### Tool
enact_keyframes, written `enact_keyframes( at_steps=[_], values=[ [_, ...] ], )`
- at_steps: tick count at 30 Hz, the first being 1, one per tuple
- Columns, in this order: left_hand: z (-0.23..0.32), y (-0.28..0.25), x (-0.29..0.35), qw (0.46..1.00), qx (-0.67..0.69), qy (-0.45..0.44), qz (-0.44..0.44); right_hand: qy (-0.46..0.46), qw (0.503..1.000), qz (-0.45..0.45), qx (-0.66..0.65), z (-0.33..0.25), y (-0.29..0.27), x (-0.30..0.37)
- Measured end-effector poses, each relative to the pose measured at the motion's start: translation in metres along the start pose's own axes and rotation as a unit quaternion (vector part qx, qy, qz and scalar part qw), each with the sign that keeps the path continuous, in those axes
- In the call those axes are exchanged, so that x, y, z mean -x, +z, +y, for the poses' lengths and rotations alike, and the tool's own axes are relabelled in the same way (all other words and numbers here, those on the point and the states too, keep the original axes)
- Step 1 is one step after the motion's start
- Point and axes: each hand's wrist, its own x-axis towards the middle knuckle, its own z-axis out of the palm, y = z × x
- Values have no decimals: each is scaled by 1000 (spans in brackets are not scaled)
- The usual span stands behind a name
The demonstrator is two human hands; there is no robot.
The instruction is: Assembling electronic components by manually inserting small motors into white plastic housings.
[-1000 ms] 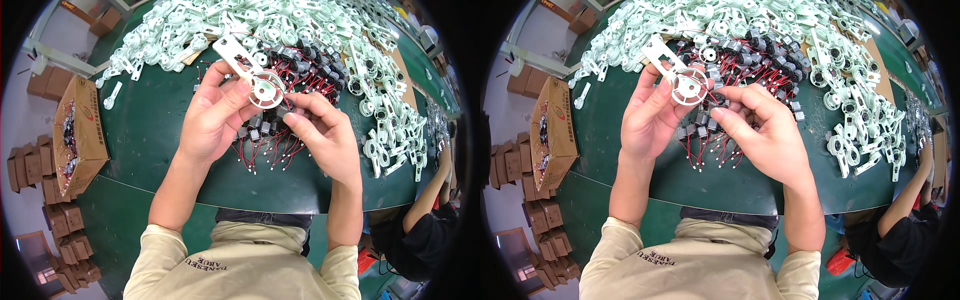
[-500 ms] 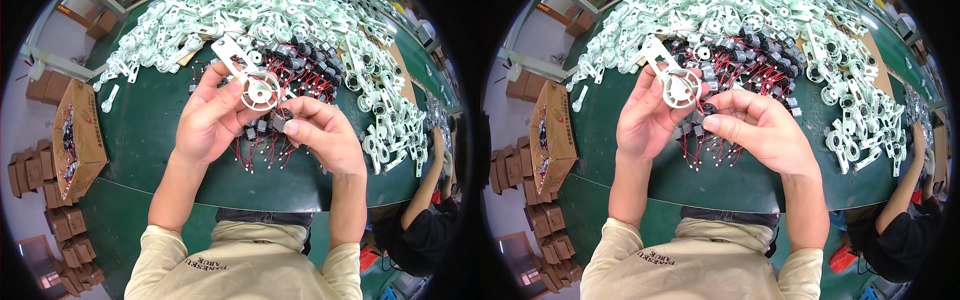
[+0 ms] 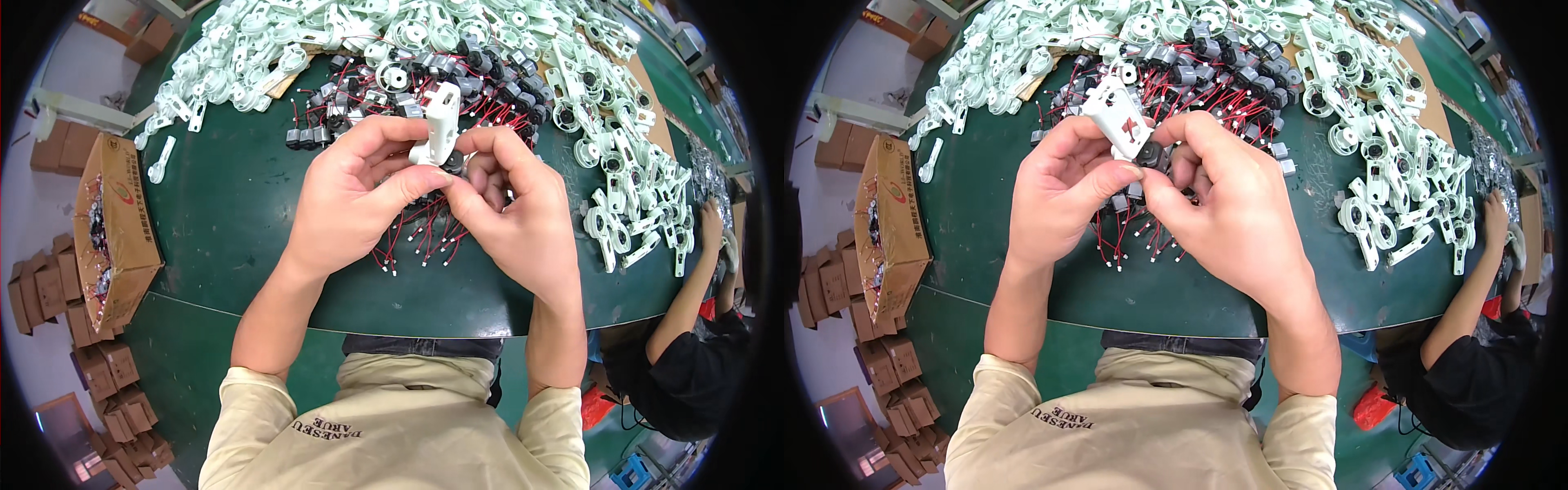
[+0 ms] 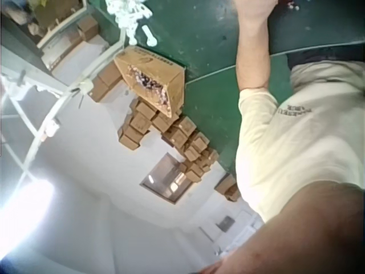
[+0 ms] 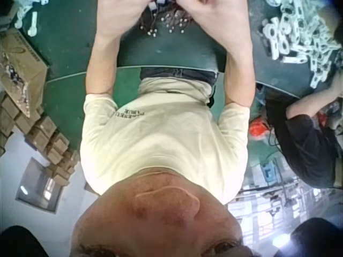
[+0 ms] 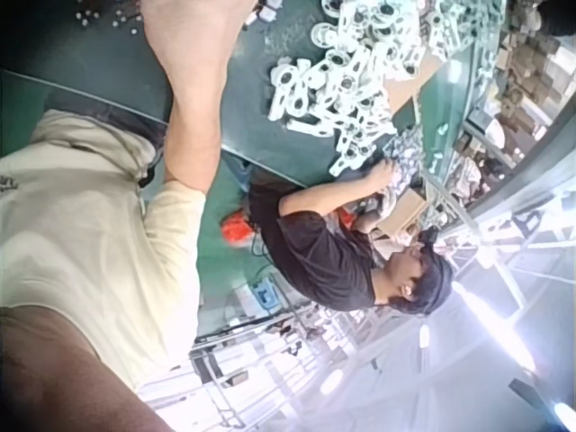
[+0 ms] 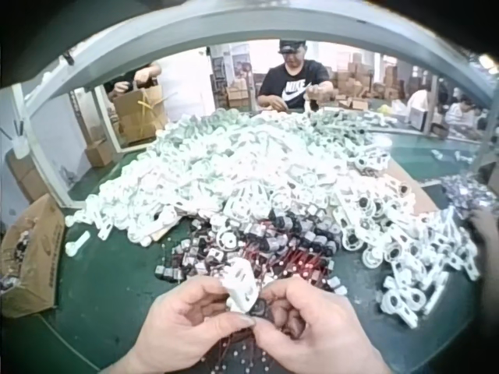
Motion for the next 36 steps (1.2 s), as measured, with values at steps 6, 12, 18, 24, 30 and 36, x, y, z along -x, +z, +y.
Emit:
enact_keyframes(
  at_steps=[6, 12, 18, 24, 30, 36],
  values=[
    [-2, 4, 0, 995, -94, 28, 27, 32, 999, -1, 0, -5, 0, 2],
    [0, 4, 1, 999, -14, -20, 23, 33, 997, 1, -73, 3, 6, 3],
    [-2, 5, 1, 999, 8, 17, 43, 56, 971, 62, -222, 7, 22, 2],
    [4, 6, 1, 996, 47, -31, 65, -2, 999, -26, -23, 4, 11, 2],
    [3, -3, -1, 998, 35, -52, 21, -40, 993, 34, -107, 15, 11, -2],
    [6, -6, 1, 996, 59, -62, -3, -9, 992, 13, -128, 12, 14, 0]
  ],
)
